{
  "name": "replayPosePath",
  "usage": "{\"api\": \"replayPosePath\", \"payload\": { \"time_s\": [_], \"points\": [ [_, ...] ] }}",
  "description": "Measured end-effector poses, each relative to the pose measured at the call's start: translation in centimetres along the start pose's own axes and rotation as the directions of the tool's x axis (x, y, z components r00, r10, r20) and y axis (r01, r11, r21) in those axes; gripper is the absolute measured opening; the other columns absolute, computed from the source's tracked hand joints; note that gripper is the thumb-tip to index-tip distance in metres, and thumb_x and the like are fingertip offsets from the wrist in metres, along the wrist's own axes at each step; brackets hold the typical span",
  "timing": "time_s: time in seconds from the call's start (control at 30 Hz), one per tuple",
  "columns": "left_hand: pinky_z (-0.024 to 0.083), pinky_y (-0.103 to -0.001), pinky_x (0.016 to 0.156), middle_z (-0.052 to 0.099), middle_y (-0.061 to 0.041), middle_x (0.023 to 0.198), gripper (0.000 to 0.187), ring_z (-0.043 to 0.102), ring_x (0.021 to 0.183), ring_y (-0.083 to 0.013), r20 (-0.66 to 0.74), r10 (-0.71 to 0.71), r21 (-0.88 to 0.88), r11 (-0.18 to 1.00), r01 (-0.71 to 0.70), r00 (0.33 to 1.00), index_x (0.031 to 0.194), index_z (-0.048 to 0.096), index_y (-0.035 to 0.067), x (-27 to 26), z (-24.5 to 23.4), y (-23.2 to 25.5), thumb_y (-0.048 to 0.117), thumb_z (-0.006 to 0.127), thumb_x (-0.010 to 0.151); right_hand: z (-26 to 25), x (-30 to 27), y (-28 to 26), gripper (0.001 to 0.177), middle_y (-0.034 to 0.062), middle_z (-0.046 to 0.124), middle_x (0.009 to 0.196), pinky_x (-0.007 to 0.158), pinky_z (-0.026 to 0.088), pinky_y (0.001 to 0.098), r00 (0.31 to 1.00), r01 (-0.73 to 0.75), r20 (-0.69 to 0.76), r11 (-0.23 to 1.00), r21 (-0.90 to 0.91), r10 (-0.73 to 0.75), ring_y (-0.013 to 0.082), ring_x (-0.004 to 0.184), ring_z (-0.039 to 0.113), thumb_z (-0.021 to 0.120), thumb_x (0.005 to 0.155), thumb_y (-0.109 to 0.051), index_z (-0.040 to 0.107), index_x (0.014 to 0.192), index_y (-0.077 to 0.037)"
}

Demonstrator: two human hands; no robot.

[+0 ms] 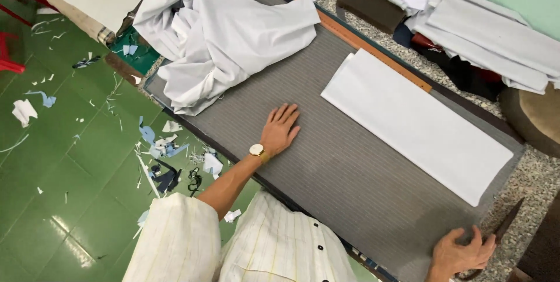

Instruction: The person smooths a large white fabric on a work table, uses a wooden ruler and blue chalk to mark a straight line, and then cuts the fabric along the line using large shears. The person then folds the cut piece and places it aside.

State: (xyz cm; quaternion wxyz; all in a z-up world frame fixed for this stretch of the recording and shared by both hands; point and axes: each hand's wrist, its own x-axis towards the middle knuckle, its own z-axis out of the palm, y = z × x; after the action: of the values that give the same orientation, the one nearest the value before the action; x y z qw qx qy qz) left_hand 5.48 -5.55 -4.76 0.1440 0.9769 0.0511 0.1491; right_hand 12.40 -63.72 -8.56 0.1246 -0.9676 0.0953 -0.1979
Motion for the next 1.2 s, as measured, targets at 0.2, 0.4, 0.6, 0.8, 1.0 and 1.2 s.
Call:
{"api": "replayPosePath", "payload": {
  "time_s": [0.2,0.4,0.6,0.8,1.0,1.2],
  "points": [
    [0.040,-0.053,0.104,0.063,-0.024,0.132,0.045,0.055,0.121,-0.0409,-0.066,-0.262,-0.143,0.958,0.250,0.963,0.126,0.063,0.000,-1.3,-6.1,-3.4,0.037,0.051,0.104,-0.6,-0.3,-0.9,0.022,0.0314,0.066,0.145,0.108,0.040,0.0630,0.976,0.183,-0.112,0.982,-0.053,-0.188,0.0458,0.132,0.060,0.070,0.109,-0.007,0.082,0.120,0.006],
    [0.028,-0.053,0.119,0.052,-0.027,0.147,0.052,0.044,0.140,-0.0396,-0.308,-0.392,-0.145,0.920,0.364,0.867,0.139,0.053,-0.004,2.6,-12.0,-8.8,0.034,0.057,0.104,-2.2,-1.2,-6.4,0.024,0.0355,0.062,0.137,0.086,0.051,0.0622,0.989,0.144,-0.048,0.961,0.236,-0.136,0.0472,0.126,0.054,0.060,0.111,0.000,0.073,0.128,0.011],
    [0.036,-0.049,0.098,0.067,-0.013,0.106,0.076,0.051,0.103,-0.0326,-0.249,-0.693,-0.348,0.716,0.605,0.677,0.141,0.047,-0.008,6.7,-17.4,-16.1,0.052,0.063,0.097,-3.4,-3.9,-13.4,0.023,0.0256,0.066,0.119,0.084,0.055,0.0416,0.997,0.062,0.000,0.862,0.502,-0.072,0.0335,0.099,0.064,0.058,0.112,0.000,0.069,0.130,0.011],
    [0.044,-0.037,0.067,0.066,-0.004,0.087,0.036,0.056,0.075,-0.0203,-0.091,-0.667,-0.519,0.666,0.537,0.739,0.116,0.065,0.008,10.8,-16.5,-18.9,0.037,0.064,0.096,-4.9,-6.5,-22.8,0.022,0.0101,0.071,0.115,0.096,0.051,0.0335,0.969,-0.162,0.247,0.749,0.643,-0.002,0.0197,0.105,0.066,0.053,0.112,-0.012,0.067,0.127,-0.004],
    [0.049,-0.048,0.094,0.069,-0.022,0.111,0.028,0.064,0.100,-0.0385,-0.373,-0.211,-0.403,0.914,0.047,0.904,0.123,0.063,-0.004,9.5,-10.1,-14.3,0.012,0.061,0.100,-3.2,-8.2,-32.0,0.026,0.0096,0.072,0.113,0.098,0.053,0.0308,0.883,-0.346,0.466,0.597,0.724,-0.053,0.0177,0.105,0.066,0.055,0.107,-0.020,0.068,0.125,-0.005],
    [0.057,-0.043,0.084,0.075,-0.015,0.097,0.025,0.074,0.092,-0.0304,-0.072,-0.305,-0.755,0.639,0.148,0.950,0.120,0.068,0.004,8.0,-13.9,-7.5,0.003,0.054,0.100,-2.5,-8.5,-41.5,0.020,0.0153,0.074,0.100,0.084,0.057,0.0377,0.844,-0.312,0.490,0.546,0.777,-0.215,0.0211,0.092,0.066,0.058,0.107,-0.009,0.069,0.122,-0.001]
  ]
}}
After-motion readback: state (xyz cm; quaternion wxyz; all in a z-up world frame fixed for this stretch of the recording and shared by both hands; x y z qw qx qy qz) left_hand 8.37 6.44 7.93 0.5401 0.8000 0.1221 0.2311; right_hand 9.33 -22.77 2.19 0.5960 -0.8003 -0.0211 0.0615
